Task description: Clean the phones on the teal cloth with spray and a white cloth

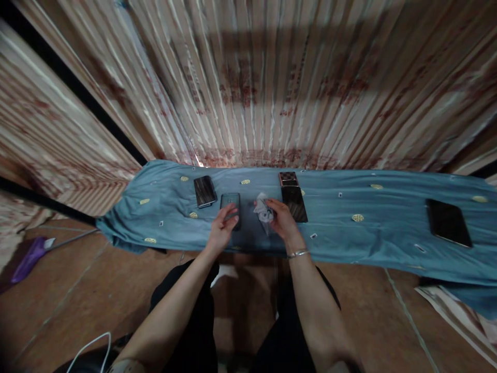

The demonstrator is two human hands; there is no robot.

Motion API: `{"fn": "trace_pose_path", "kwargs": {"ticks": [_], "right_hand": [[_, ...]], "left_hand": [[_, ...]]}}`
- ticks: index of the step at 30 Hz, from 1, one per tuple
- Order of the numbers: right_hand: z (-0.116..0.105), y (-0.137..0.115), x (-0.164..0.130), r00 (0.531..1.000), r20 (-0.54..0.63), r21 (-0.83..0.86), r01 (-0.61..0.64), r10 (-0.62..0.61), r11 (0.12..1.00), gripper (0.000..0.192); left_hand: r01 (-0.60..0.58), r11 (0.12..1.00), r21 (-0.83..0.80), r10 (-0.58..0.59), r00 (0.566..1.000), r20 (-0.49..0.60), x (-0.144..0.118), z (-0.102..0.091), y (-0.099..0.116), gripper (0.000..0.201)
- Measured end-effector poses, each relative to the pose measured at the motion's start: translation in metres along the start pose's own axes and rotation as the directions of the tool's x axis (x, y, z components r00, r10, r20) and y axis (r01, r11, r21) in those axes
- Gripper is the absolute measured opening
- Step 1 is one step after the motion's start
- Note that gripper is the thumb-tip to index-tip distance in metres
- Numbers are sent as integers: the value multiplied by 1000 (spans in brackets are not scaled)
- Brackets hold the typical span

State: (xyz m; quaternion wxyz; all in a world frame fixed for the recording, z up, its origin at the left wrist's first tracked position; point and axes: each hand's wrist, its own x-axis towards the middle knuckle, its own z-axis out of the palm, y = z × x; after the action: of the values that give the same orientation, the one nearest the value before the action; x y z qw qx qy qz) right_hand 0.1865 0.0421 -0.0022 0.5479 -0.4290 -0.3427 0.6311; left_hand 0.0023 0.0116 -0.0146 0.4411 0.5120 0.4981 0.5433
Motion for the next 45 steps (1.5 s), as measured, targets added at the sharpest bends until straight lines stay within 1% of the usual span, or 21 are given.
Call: {"fn": "trace_pose_path", "kwargs": {"ticks": [2,4,7,9,11,12,14,15,16,18,19,20,22,24,27,29,33,36,39,42,45], "right_hand": [[11,7,1,999,44,-2,-32,32,999,25],[20,14,2,995,74,-10,-59,60,998,25],[35,23,5,993,89,-18,-75,77,997,25],[42,27,7,994,87,-24,-67,69,997,28],[42,27,9,997,59,-55,-36,40,998,34],[38,24,10,1000,23,-92,-9,11,996,37],[21,15,9,991,-98,-249,65,-92,966,45],[9,9,7,970,-168,-380,101,-176,919,48],[-4,2,4,929,-235,-551,115,-285,827,49],[-30,-11,-5,833,-273,-850,26,-482,527,46],[-41,-16,-10,802,-277,-921,-66,-530,383,46],[-49,-19,-15,790,-285,-951,-161,-543,264,50],[-59,-20,-21,792,-287,-954,-288,-538,86,63],[-62,-17,-23,806,-271,-940,-340,-526,-37,73],[-62,-11,-18,835,-190,-930,-321,-516,-178,84],[-64,-7,-14,857,-134,-927,-286,-498,-242,91],[-66,-3,-8,884,-97,-918,-257,-456,-302,95],[-64,-1,-7,888,-107,-905,-274,-448,-326,94],[-56,-1,-8,886,-121,-893,-294,-448,-341,86],[-49,-4,-8,879,-153,-892,-319,-451,-319,74],[-47,-10,-8,860,-193,-907,-340,-473,-248,64]], "left_hand": [[-8,999,49,11,998,-54,4,-21,-4,39],[-7,994,105,14,998,-66,6,-38,-8,41],[22,982,188,-8,997,-77,5,-56,-16,47],[58,975,214,-40,995,-86,5,-62,-24,51],[85,972,218,-67,994,-87,6,-64,-33,53],[102,973,208,-85,992,-88,7,-64,-38,55],[138,974,178,-126,989,-75,10,-61,-47,58],[150,975,164,-141,988,-69,12,-59,-51,59],[157,976,153,-149,987,-64,14,-57,-54,60],[157,977,141,-149,987,-66,20,-54,-61,62],[156,978,136,-147,986,-73,23,-53,-63,62],[157,979,130,-147,986,-81,25,-52,-66,63],[168,979,114,-158,983,-92,30,-50,-69,65],[184,978,98,-175,980,-94,34,-49,-69,66],[196,975,106,-187,979,-85,36,-49,-67,66],[176,974,140,-168,983,-69,38,-51,-64,65],[74,967,243,-74,997,-9,43,-53,-62,63],[19,948,317,-22,1000,7,49,-54,-65,65],[-17,935,354,14,1000,11,53,-54,-69,69],[-18,927,373,14,1000,15,54,-54,-69,73],[25,936,350,-25,1000,-3,56,-52,-65,76]]}}
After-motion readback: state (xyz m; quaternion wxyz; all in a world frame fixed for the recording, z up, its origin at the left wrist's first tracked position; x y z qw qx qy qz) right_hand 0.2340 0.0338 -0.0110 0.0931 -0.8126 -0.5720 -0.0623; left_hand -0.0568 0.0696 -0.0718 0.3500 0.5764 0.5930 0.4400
